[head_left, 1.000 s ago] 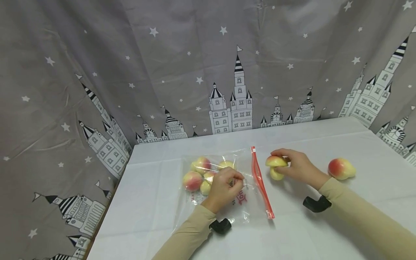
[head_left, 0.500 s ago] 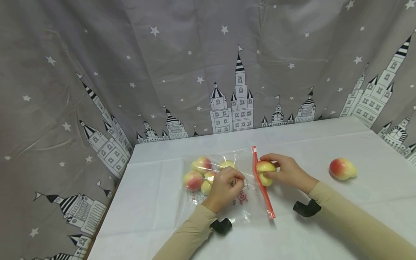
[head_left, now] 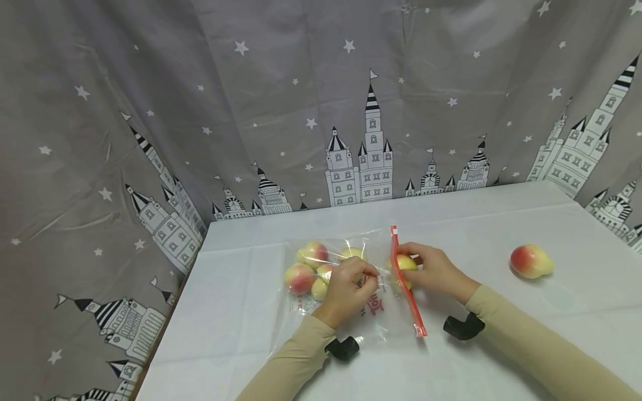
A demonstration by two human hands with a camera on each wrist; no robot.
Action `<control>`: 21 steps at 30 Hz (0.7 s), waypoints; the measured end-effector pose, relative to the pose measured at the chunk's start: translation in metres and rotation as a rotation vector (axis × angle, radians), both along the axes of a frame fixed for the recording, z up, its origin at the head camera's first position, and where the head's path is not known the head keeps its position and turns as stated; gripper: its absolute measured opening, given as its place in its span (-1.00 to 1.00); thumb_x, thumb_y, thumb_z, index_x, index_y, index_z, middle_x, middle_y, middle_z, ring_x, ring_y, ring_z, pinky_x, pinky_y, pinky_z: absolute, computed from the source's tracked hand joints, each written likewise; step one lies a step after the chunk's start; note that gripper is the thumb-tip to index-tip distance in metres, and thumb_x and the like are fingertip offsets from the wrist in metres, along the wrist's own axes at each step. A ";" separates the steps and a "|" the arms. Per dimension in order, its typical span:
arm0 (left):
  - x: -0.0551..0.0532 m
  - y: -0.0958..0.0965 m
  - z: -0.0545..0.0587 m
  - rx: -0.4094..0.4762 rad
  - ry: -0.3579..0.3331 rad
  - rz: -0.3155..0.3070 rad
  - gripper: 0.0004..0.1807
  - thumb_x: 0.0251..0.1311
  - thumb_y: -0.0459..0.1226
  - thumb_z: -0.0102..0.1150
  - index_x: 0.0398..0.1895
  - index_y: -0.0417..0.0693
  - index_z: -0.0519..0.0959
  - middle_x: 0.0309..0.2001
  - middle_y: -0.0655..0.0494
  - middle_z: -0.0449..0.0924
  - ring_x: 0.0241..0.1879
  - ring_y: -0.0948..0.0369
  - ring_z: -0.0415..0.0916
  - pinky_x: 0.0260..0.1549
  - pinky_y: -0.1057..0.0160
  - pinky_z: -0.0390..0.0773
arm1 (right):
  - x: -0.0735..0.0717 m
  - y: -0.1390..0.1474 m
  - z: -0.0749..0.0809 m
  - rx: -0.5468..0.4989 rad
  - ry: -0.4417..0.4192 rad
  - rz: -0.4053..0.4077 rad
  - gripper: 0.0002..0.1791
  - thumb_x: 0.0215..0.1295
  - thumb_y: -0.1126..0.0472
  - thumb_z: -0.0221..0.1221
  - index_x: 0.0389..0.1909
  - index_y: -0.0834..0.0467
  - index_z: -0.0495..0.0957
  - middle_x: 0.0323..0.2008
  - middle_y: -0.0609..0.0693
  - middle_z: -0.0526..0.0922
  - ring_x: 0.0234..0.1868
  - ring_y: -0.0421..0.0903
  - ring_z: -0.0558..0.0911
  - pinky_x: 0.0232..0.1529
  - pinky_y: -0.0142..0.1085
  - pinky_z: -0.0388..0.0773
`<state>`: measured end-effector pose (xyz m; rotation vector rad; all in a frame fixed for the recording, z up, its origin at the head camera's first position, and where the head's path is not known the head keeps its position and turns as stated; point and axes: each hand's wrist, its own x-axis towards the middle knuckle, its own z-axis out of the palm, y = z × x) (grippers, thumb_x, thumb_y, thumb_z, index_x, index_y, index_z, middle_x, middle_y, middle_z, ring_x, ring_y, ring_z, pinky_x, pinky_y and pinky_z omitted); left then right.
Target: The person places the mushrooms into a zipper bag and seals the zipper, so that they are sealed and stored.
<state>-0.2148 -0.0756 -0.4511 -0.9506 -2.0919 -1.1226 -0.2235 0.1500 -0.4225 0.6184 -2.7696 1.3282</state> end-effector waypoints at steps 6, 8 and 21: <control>0.000 0.000 0.000 0.003 0.007 -0.002 -0.85 -0.05 -0.51 0.22 -0.48 -0.10 0.67 -0.47 0.12 0.68 -0.41 0.22 0.59 -0.28 0.39 0.57 | -0.001 -0.008 -0.003 -0.014 -0.027 0.007 -0.56 0.18 0.28 0.36 0.11 0.26 0.60 0.03 0.23 0.70 -0.07 0.14 0.72 -0.23 -0.28 0.66; 0.000 0.001 0.001 0.006 0.010 -0.005 -0.85 -0.05 -0.51 0.22 -0.48 -0.11 0.67 -0.47 0.12 0.68 -0.41 0.22 0.59 -0.28 0.39 0.58 | -0.002 -0.010 -0.003 -0.012 -0.033 0.007 -0.56 0.18 0.27 0.37 0.10 0.25 0.60 0.02 0.22 0.70 -0.08 0.13 0.73 -0.25 -0.29 0.65; 0.000 0.001 0.001 0.022 0.026 -0.023 -0.85 -0.07 -0.53 0.23 -0.48 -0.13 0.67 -0.49 0.09 0.67 -0.43 0.22 0.58 -0.32 0.41 0.57 | -0.006 -0.020 -0.011 -0.018 -0.033 0.022 -0.50 0.13 0.31 0.41 0.12 0.31 0.60 -0.09 0.23 0.73 -0.20 -0.02 0.68 -0.29 -0.33 0.57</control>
